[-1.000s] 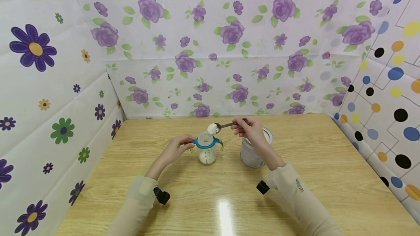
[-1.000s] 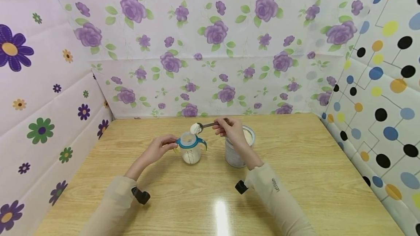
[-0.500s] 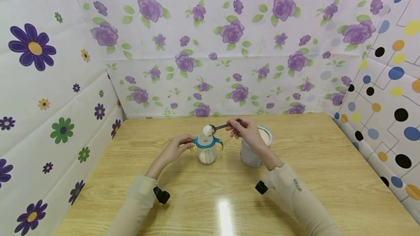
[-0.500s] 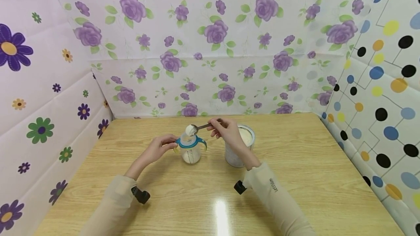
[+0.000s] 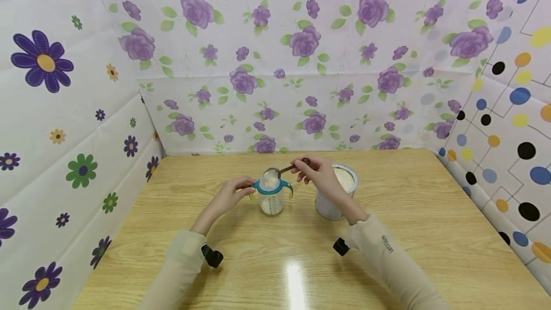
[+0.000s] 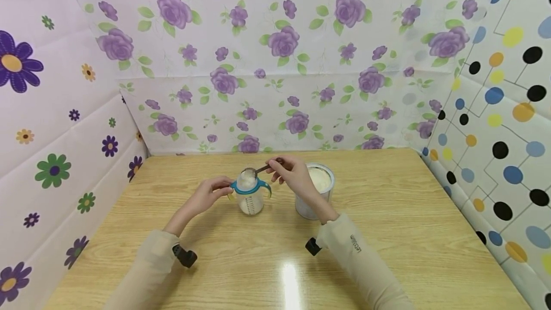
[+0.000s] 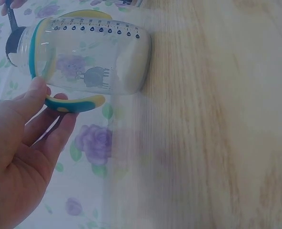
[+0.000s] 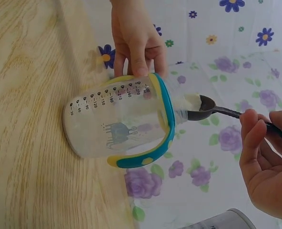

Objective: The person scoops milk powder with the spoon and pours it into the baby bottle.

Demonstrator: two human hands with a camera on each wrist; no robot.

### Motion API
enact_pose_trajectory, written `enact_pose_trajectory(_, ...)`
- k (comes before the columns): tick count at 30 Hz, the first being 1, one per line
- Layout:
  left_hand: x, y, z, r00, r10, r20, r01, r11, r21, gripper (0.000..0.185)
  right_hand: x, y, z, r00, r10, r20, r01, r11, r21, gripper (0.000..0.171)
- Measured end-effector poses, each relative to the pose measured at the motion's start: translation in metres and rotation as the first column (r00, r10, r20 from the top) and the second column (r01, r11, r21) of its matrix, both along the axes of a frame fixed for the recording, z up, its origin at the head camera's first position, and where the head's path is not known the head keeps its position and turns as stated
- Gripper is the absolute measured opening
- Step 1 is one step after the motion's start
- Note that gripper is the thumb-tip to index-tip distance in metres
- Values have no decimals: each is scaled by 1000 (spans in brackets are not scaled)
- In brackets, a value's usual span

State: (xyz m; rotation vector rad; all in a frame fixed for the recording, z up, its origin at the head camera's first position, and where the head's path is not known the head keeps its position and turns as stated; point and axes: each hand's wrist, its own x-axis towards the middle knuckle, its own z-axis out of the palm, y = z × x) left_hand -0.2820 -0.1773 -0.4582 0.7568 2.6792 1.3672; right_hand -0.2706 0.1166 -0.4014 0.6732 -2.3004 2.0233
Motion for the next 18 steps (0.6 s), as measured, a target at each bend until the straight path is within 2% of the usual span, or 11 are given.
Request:
enact_pose_trajectory(6,1,0,1,1000,-2,-14,2,1000,-9,23,3,-2,3,1000,2,-21,-1,999,49,27)
enact_pose_trajectory(9,1,0,1,1000,-2,-19,2,1000,-11,23,10,-3,11,998,21,-57,-17,998,68,24)
enact_pose_trajectory(13,1,1,2,1000,3,-14,-4,1000,-9,22,20,-4,20,995,48,-89,-41,996,80,25)
enact_pose_trajectory(18,1,2,2,1000,10,-9,-10,1000,-1,23,23,-3,21,993,72,-89,-66,995,73,26)
